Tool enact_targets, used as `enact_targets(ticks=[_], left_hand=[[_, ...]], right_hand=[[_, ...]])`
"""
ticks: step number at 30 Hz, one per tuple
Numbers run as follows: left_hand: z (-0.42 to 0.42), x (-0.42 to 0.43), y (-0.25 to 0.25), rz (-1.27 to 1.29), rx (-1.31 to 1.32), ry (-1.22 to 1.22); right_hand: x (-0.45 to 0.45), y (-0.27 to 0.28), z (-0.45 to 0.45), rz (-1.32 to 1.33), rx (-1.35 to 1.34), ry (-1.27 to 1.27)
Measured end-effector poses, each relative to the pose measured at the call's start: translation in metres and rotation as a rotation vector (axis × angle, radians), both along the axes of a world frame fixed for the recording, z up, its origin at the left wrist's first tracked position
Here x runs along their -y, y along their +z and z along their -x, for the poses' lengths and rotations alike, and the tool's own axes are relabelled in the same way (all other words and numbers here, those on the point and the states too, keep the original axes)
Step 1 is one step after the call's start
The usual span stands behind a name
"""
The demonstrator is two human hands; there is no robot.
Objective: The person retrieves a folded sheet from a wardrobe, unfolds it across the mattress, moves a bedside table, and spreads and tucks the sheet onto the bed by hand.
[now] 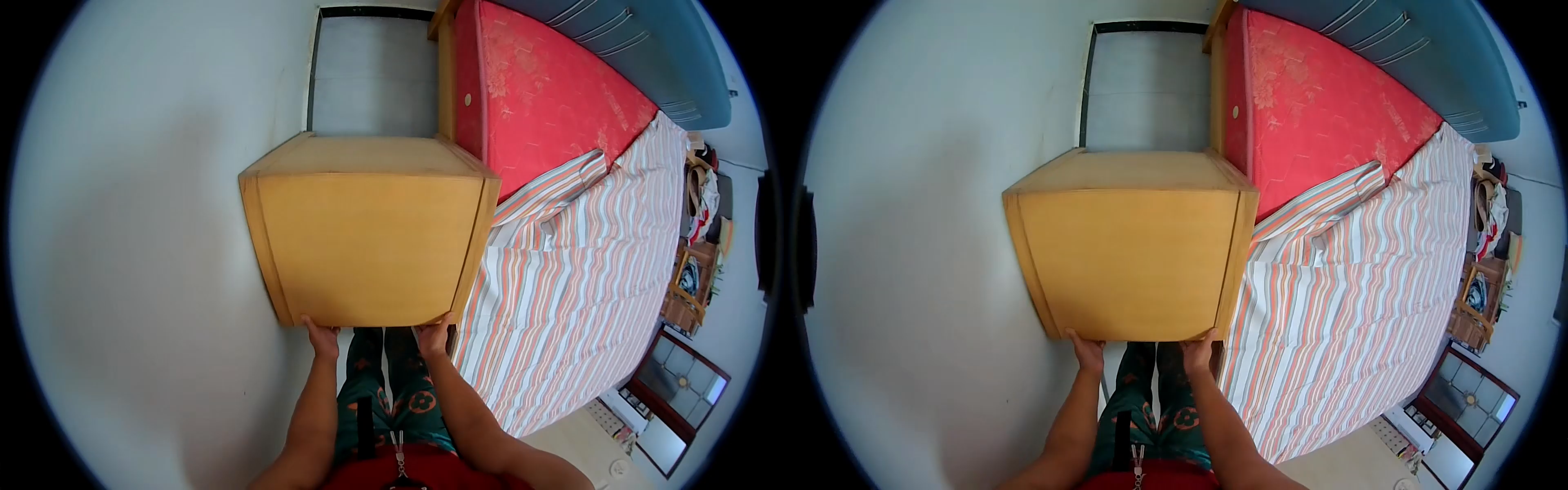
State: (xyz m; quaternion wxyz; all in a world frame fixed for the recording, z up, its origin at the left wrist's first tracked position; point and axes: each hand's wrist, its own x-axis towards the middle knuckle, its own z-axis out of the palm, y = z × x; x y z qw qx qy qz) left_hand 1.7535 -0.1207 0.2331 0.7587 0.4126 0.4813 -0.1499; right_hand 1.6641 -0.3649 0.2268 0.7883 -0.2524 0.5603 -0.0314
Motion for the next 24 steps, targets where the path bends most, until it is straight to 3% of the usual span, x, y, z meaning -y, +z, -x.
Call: enact_targets(ticks=[21, 24], left_hand=[[-0.03, -0.003, -0.004, 0.076, 0.101, -0.058], [-0.057, 0.021, 0.02, -0.01, 0.025, 0.076]], right_hand=[[0.014, 0.011, -0.042, 0.02, 0.023, 0.041], [0.018, 0.004, -0.05, 0.028, 0.091, 0.078]])
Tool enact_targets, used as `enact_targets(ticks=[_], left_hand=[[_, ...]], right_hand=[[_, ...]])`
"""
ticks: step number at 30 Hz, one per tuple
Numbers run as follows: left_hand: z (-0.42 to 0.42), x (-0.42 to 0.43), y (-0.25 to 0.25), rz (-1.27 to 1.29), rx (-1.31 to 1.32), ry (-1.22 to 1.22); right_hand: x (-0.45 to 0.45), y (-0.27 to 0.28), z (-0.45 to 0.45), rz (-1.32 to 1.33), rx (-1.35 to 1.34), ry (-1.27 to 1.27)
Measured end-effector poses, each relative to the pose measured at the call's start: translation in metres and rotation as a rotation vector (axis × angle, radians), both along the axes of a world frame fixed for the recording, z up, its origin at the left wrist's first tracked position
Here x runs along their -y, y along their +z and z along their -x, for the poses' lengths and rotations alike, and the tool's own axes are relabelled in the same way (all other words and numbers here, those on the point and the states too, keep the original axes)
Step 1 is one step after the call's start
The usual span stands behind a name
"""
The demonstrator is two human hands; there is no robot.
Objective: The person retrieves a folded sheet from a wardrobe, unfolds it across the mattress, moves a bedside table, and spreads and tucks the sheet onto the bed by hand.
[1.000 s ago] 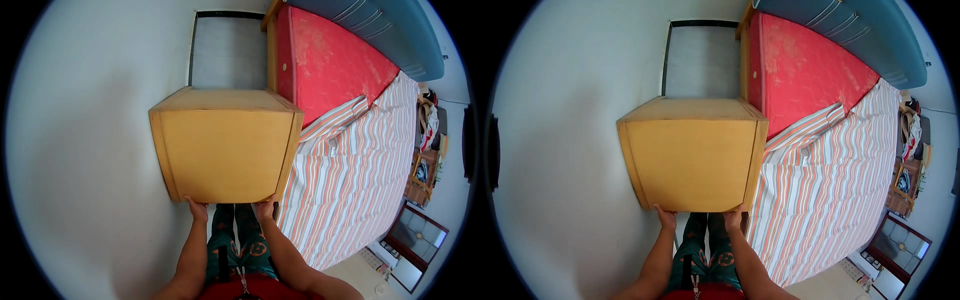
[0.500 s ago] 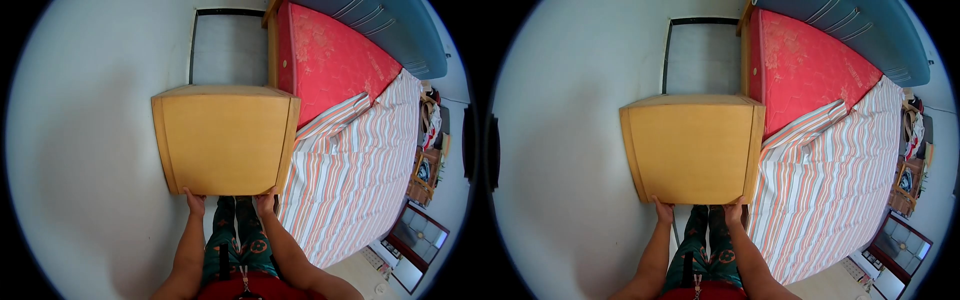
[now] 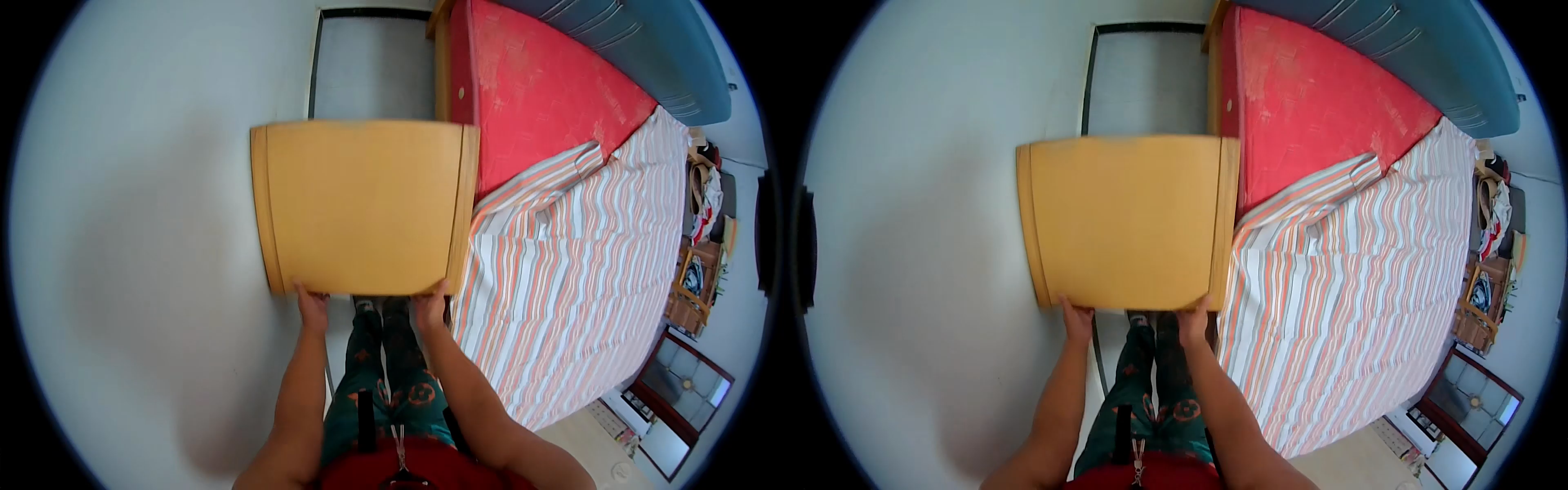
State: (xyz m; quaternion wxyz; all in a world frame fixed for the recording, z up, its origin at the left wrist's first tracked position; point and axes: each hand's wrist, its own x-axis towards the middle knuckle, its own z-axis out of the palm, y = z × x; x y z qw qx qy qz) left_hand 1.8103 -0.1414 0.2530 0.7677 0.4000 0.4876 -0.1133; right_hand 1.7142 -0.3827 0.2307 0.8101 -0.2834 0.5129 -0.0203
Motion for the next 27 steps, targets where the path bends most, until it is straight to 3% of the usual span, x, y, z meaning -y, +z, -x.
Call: enact_targets(ticks=[4, 5, 7, 9, 14, 21, 27], left_hand=[[-0.016, -0.016, -0.038, 0.123, 0.176, -0.072], [-0.031, -0.01, -0.032, 0.065, 0.13, -0.09], [-0.061, -0.002, -0.032, 0.023, 0.067, -0.111], [-0.073, 0.006, -0.034, -0.003, 0.031, -0.087], [-0.062, 0.006, -0.024, -0.011, 0.06, -0.109], [-0.055, -0.013, -0.048, 0.061, 0.076, -0.027], [-0.052, -0.01, -0.053, 0.006, 0.087, 0.021]], right_hand=[[0.013, -0.012, -0.029, 0.024, -0.025, -0.017], [0.014, -0.006, -0.048, 0.014, -0.113, -0.065], [0.029, -0.013, -0.069, 0.044, -0.021, 0.069], [0.033, 0.0, -0.091, 0.03, -0.087, -0.007], [0.038, 0.003, -0.078, -0.044, -0.033, 0.025], [0.049, 0.004, -0.07, -0.156, 0.04, 0.055], [0.044, 0.005, -0.076, -0.042, -0.055, 0.087]])
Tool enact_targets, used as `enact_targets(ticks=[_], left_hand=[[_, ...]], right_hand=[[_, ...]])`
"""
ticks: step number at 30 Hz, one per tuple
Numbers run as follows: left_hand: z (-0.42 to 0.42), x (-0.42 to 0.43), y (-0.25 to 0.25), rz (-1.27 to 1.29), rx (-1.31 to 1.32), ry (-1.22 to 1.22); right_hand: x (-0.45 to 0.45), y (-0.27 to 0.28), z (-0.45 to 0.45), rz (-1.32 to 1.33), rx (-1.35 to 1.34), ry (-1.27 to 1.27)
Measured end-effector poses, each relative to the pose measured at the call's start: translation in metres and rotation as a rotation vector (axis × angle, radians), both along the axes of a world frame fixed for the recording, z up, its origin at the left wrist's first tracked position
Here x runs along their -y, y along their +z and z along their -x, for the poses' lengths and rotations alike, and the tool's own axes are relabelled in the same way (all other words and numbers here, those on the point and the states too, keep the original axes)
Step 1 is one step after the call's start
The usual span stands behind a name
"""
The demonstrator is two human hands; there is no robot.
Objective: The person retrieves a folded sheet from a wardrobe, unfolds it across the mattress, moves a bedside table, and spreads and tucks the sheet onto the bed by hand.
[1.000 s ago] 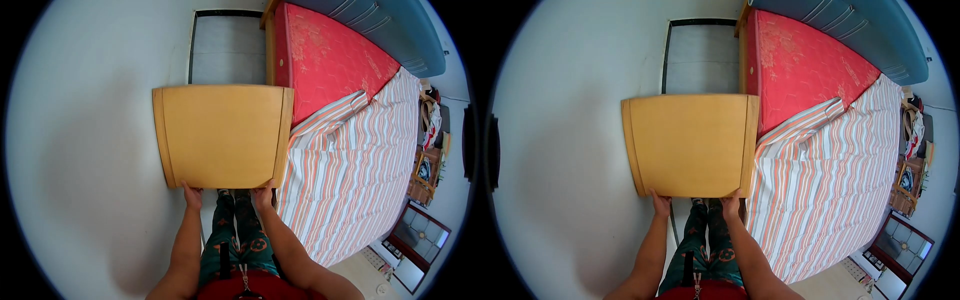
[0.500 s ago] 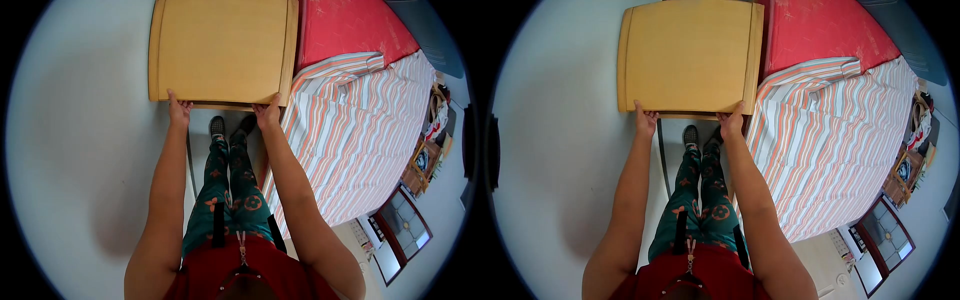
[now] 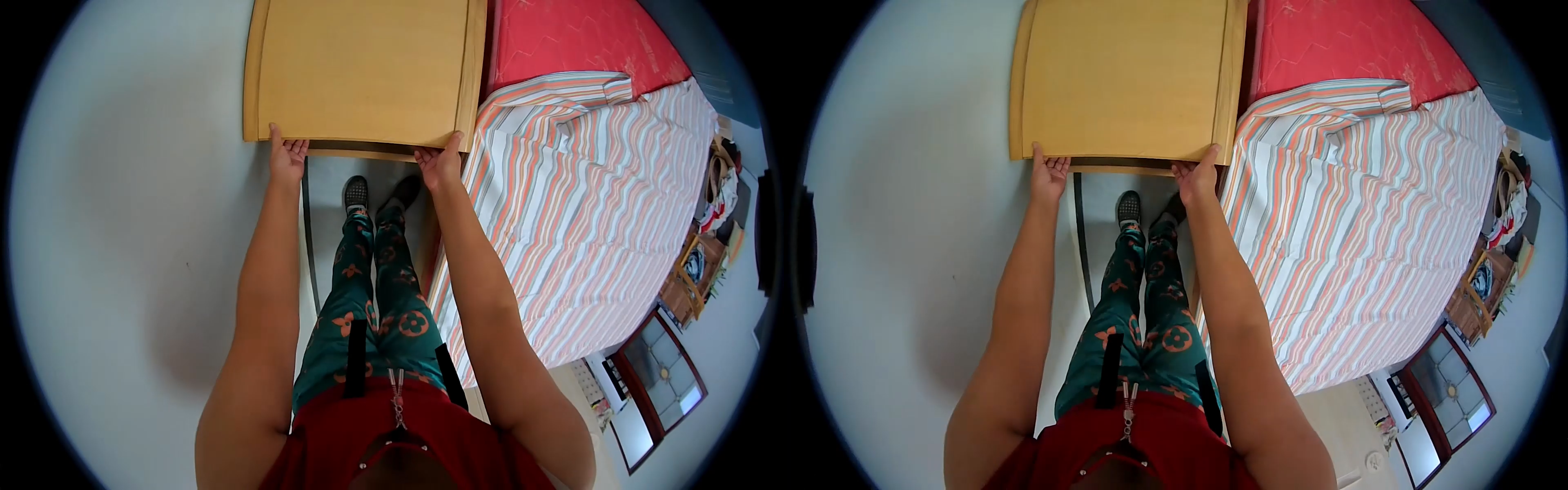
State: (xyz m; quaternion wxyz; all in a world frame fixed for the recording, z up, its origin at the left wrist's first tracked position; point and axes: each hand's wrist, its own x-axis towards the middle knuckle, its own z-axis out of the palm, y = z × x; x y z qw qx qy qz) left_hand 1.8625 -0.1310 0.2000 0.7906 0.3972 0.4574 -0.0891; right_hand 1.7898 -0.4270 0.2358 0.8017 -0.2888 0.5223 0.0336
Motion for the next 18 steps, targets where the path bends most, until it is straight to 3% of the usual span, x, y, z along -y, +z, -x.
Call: enact_targets(ticks=[8, 15, 18], left_hand=[[0.049, -0.002, 0.012, -0.058, -0.019, 0.024], [0.041, 0.004, 0.037, -0.066, -0.058, -0.004], [0.031, 0.002, 0.037, -0.062, -0.086, -0.045]], right_hand=[[-0.028, 0.001, 0.051, 0.11, -0.107, -0.02], [-0.029, -0.008, 0.056, 0.101, -0.066, -0.041], [-0.029, -0.003, 0.042, 0.108, -0.177, -0.079]])
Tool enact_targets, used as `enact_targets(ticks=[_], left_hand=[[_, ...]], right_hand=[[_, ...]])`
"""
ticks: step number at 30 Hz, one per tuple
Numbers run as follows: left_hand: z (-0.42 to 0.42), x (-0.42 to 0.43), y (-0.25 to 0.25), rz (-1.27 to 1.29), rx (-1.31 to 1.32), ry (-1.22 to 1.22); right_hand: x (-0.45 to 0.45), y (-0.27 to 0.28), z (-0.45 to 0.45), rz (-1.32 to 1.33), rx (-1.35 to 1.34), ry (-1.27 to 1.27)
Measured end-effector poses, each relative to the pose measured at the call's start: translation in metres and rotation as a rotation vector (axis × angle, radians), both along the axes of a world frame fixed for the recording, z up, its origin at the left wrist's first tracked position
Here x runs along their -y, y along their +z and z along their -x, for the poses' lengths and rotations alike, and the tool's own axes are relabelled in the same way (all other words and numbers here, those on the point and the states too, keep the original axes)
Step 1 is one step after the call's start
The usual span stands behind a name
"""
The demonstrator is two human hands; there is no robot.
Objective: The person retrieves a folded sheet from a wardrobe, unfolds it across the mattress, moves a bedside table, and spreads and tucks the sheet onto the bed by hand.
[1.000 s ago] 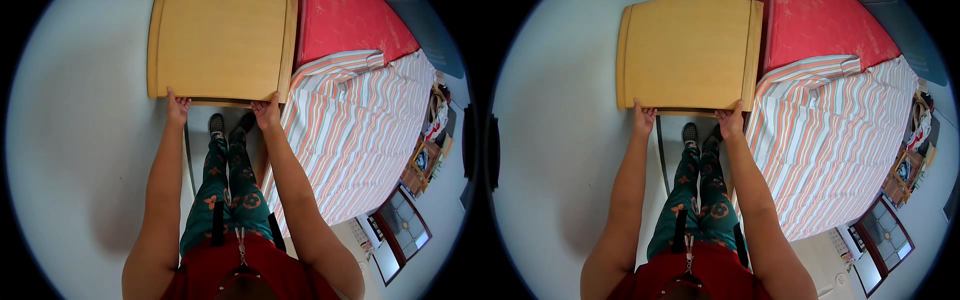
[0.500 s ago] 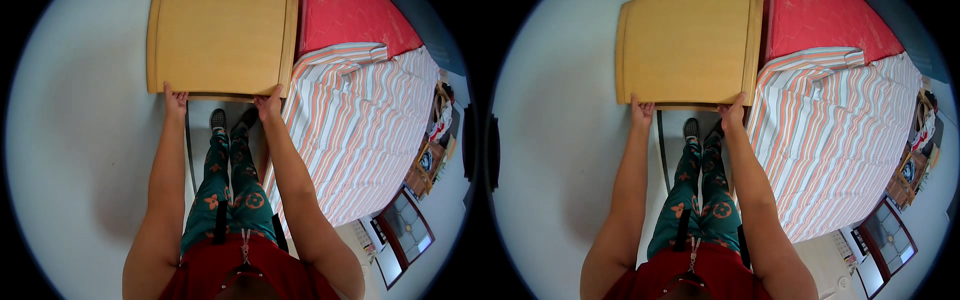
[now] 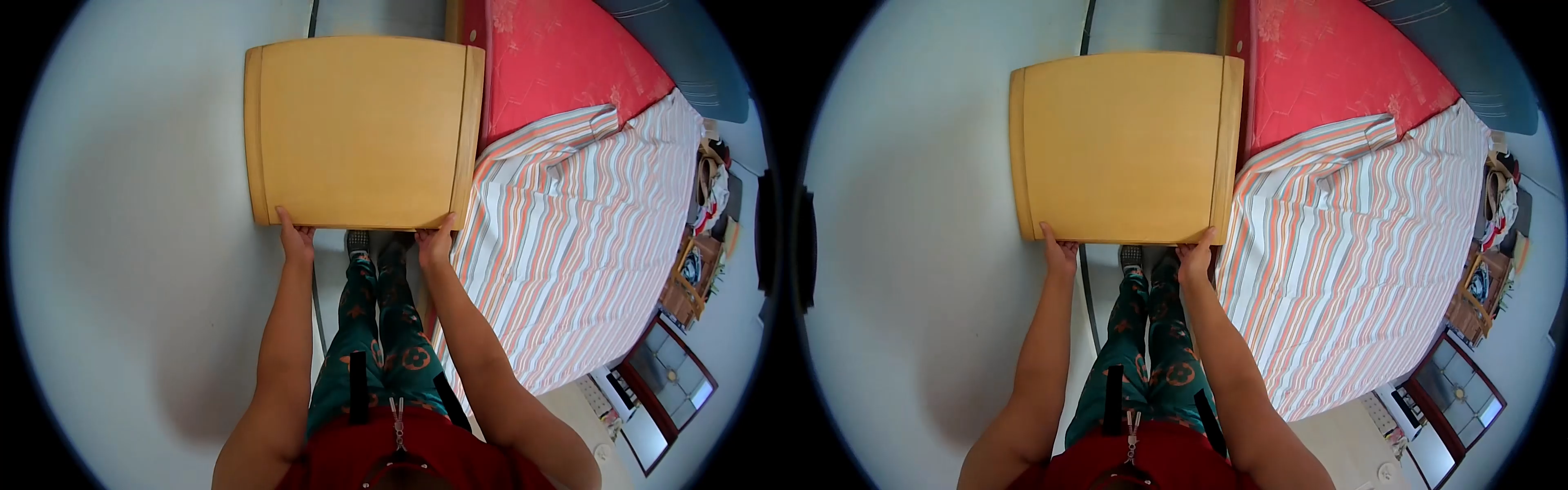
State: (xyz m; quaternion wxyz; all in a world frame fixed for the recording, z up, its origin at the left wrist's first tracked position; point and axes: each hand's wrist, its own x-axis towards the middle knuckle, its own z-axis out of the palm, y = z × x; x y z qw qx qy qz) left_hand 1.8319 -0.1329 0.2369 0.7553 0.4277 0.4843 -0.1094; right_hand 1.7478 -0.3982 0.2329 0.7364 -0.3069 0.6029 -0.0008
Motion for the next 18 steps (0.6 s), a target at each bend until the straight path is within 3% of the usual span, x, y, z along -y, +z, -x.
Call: enact_targets(ticks=[5, 18], left_hand=[[-0.021, -0.007, -0.025, 0.002, 0.014, -0.066], [-0.037, 0.007, -0.018, 0.017, 0.002, 0.006]], right_hand=[[0.007, 0.001, -0.028, 0.047, 0.0, 0.041], [0.013, 0.001, -0.044, 0.007, -0.053, 0.014]])
